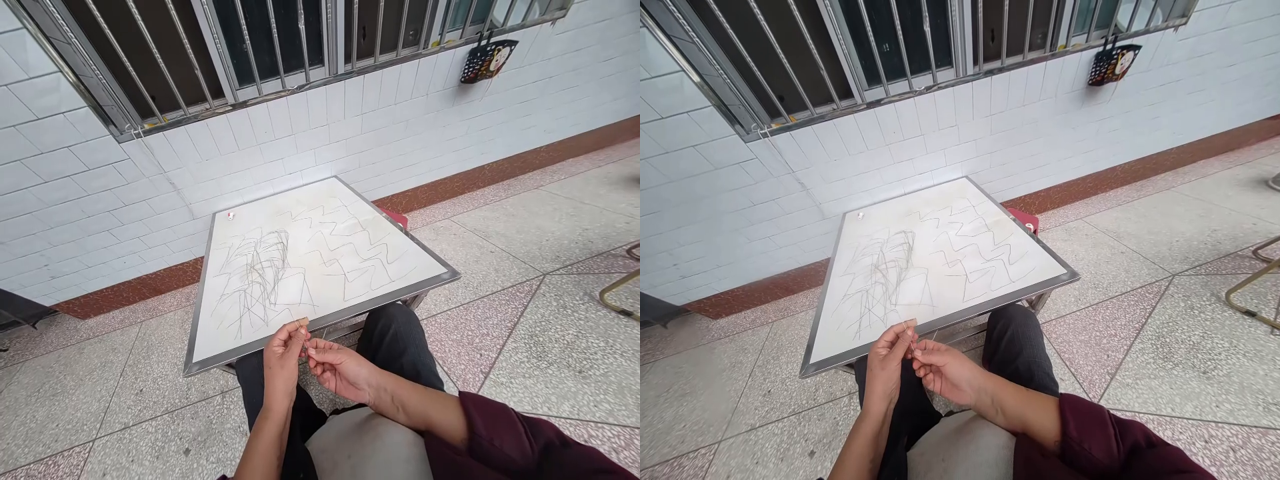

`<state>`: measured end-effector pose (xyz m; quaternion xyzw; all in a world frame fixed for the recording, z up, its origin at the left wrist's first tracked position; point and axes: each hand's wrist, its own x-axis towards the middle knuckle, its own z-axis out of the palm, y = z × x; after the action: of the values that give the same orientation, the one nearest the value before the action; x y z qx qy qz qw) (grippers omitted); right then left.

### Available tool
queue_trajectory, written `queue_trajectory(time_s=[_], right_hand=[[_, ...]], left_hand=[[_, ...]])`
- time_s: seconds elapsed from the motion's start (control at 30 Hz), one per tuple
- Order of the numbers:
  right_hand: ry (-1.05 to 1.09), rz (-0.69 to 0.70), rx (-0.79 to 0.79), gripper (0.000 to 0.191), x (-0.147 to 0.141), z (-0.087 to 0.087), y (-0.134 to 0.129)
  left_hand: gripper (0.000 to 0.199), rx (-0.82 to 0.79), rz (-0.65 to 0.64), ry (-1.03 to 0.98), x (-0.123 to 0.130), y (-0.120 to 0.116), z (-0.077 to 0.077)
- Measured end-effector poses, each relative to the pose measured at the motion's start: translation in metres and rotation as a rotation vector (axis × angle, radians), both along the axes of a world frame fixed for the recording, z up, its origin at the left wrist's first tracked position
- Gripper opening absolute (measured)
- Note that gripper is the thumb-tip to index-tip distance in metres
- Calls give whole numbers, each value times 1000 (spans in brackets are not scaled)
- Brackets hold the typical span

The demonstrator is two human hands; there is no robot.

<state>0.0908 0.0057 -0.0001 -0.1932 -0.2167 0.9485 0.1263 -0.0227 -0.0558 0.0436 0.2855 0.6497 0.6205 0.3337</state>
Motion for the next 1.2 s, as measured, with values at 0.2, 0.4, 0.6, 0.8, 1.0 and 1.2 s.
queue_trajectory(time_s=[0.2, 0.4, 0.6, 0.8, 1.0, 1.2], right_hand=[[-44, -14, 156, 33, -1, -1, -4], [-122, -65, 326, 39, -3, 2, -3], [-133, -105, 277, 33, -4, 2, 4], [-115, -292, 128, 27, -9, 2, 41], [-170, -504, 141, 17, -39, 13, 126], [-300, -520, 180, 15, -100, 18, 214]], left_hand=[[34, -28, 46, -25, -3, -1, -3], [34, -41, 90, -50, -14, -1, -9], [43, -5, 50, -92, -14, 4, -9], [49, -12, -11, -66, -23, 5, -13], [52, -33, 275, 143, -80, -7, -56], [40, -95, 660, 549, -155, -28, -83]])
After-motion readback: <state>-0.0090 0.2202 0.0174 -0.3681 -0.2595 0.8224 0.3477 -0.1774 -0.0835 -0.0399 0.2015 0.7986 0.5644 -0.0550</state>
